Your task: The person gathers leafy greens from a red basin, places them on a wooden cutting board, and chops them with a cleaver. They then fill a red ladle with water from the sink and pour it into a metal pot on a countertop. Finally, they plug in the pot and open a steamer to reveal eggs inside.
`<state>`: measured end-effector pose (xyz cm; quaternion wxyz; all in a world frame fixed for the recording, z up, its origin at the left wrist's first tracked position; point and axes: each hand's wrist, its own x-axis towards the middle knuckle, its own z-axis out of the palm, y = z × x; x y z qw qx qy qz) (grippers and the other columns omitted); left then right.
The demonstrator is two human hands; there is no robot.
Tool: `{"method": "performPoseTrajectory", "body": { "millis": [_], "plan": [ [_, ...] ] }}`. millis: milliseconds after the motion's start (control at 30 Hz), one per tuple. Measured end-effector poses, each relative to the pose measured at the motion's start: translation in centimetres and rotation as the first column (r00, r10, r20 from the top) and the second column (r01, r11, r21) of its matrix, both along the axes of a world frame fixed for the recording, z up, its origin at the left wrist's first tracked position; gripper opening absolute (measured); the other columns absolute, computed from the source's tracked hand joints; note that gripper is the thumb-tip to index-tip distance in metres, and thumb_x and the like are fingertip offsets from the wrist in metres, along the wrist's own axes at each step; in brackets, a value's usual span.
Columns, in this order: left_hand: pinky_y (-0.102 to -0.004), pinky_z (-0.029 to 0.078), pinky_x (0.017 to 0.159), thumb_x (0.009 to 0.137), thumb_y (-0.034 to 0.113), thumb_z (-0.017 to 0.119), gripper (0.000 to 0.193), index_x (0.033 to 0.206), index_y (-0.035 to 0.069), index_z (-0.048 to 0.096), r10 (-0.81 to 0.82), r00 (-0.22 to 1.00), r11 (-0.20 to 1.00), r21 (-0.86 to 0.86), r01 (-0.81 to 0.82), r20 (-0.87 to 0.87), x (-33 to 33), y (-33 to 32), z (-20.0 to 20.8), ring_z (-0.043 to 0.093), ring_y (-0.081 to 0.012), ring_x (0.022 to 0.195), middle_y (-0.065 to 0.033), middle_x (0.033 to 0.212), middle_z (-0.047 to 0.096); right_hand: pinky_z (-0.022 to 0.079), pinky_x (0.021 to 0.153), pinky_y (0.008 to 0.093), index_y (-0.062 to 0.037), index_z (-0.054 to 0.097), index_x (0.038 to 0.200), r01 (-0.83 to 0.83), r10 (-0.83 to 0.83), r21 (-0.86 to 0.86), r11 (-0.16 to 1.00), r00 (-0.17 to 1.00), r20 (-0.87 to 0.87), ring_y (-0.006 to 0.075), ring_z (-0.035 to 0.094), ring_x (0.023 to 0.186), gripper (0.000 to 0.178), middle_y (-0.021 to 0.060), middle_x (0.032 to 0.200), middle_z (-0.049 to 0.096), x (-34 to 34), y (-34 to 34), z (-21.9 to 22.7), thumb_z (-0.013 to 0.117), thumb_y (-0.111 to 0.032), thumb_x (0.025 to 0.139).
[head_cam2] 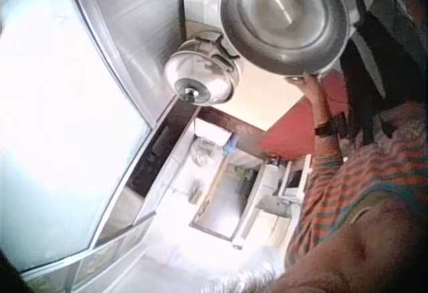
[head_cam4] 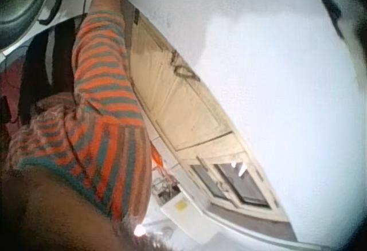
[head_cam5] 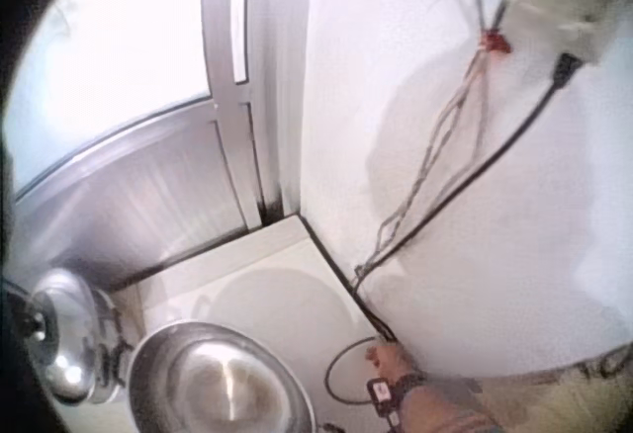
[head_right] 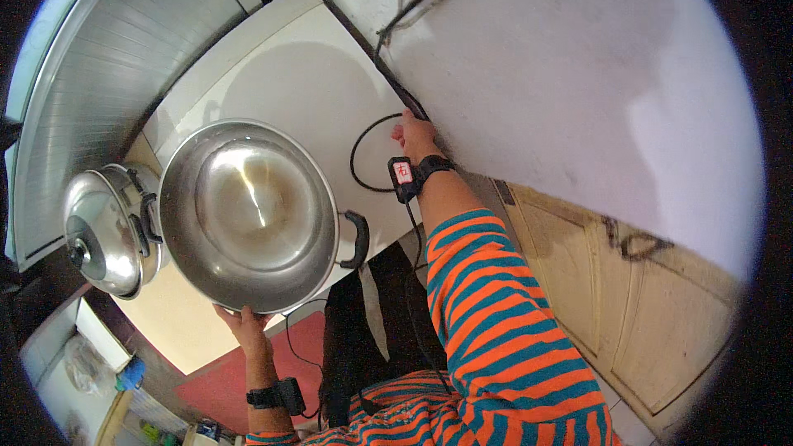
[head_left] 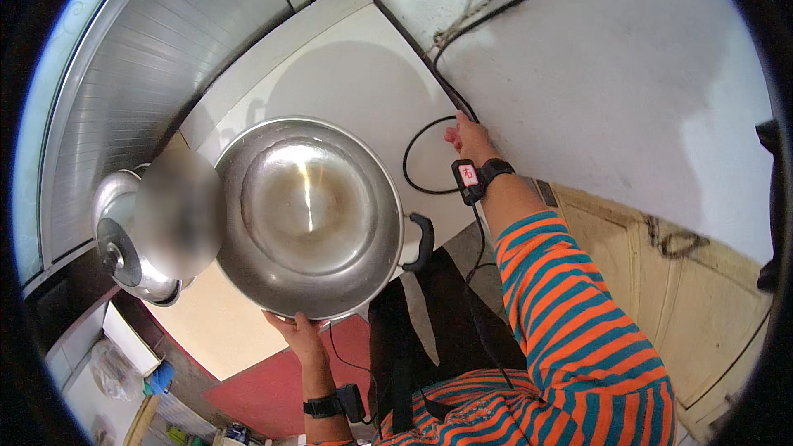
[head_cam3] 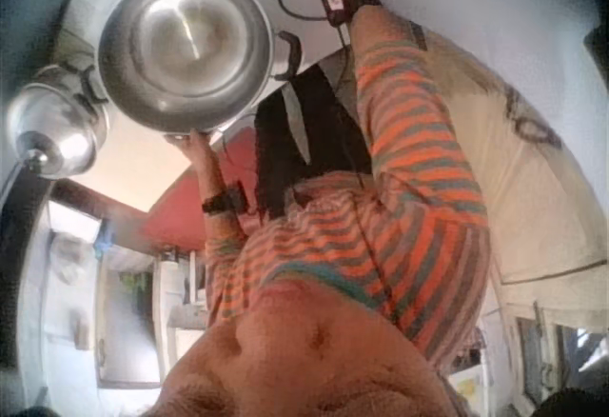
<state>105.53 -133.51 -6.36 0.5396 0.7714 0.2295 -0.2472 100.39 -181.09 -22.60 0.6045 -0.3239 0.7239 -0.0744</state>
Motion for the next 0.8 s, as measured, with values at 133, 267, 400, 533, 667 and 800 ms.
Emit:
{"method": "performPoseTrajectory", "body": {
  "millis": [133,267,400,533,667,800],
  "plan": [
    [-0.0406,0.033,0.114,0.094,-0.002,0.043,0.074,0.157,0.006,0.004,-0.063,0.992,0.993,0.104,0.051,0.106,0.9,1.0,-1.5,0.033,-0.0327,0.141,-0.0208,0.156,0.028,0.04,0.047,0.0286,-0.0048,0.062,0.089,0.013,0.003,-0.109,0.994,0.988,0.152,0.016,0.056,0.055,0.017,0.0063,0.074,0.064,1.6,-1.0,-1.8,0.06,-0.021,0.094],
    [-0.0369,0.022,0.118,0.091,-0.006,0.041,0.076,0.157,0.003,0.005,-0.137,0.983,0.982,0.146,0.119,0.121,2.3,3.7,-2.7,0.03,-0.0304,0.144,-0.0209,0.159,0.023,0.039,0.05,0.0271,-0.0051,0.057,0.083,-0.116,0.177,-0.236,0.965,0.95,0.257,0.0114,0.052,0.057,0.009,0.0011,0.07,0.057,0.0,1.5,-1.3,0.06,-0.012,0.088],
    [-0.0371,0.02,0.119,0.093,-0.004,0.04,0.074,0.158,0.003,0.005,-0.238,0.966,0.953,0.214,0.214,0.096,3.4,5.5,-2.4,0.027,-0.0309,0.146,-0.0201,0.16,0.022,0.042,0.052,0.0278,-0.0046,0.055,0.092,-0.33,0.396,-0.263,0.906,0.882,0.255,0.0119,0.053,0.058,0.01,0.0012,0.072,0.056,-3.1,4.5,0.8,0.061,-0.01,0.086],
    [-0.0382,0.02,0.12,0.098,0.002,0.04,0.068,0.157,0.001,0.006,-0.403,0.908,0.869,0.358,0.342,0.112,5.4,6.1,-2.1,0.026,-0.0323,0.147,-0.022,0.16,0.022,0.046,0.058,0.0294,-0.0038,0.055,0.09,-0.601,0.652,-0.407,0.688,0.758,-0.017,0.0122,0.053,0.064,0.011,0.0011,0.074,0.056,-4.0,2.4,1.4,0.062,-0.007,0.083],
    [-0.0403,0.02,0.12,0.096,-0.001,0.039,0.069,0.157,0.001,0.006,-0.458,0.886,0.823,0.415,0.388,0.079,6.4,6.4,-1.9,0.025,-0.0355,0.147,-0.0248,0.159,0.022,0.046,0.063,0.0297,-0.0029,0.054,0.089,-0.559,0.656,-0.511,0.653,0.754,0.014,0.0108,0.052,0.069,0.013,0.0005,0.075,0.057,-1.8,0.0,1.0,0.063,-0.006,0.081],
    [-0.04,0.02,0.12,0.092,-0.004,0.037,0.072,0.157,0.001,0.007,-0.49,0.869,0.789,0.458,0.41,0.067,6.6,6.4,-2.0,0.026,-0.0363,0.147,-0.0254,0.158,0.022,0.045,0.062,0.0282,-0.0029,0.054,0.088,-0.377,0.477,-0.449,0.81,0.869,0.13,0.01,0.05,0.069,0.014,-0.0007,0.075,0.055,-1.4,1.5,2.4,0.065,-0.008,0.082]
  ]
}}
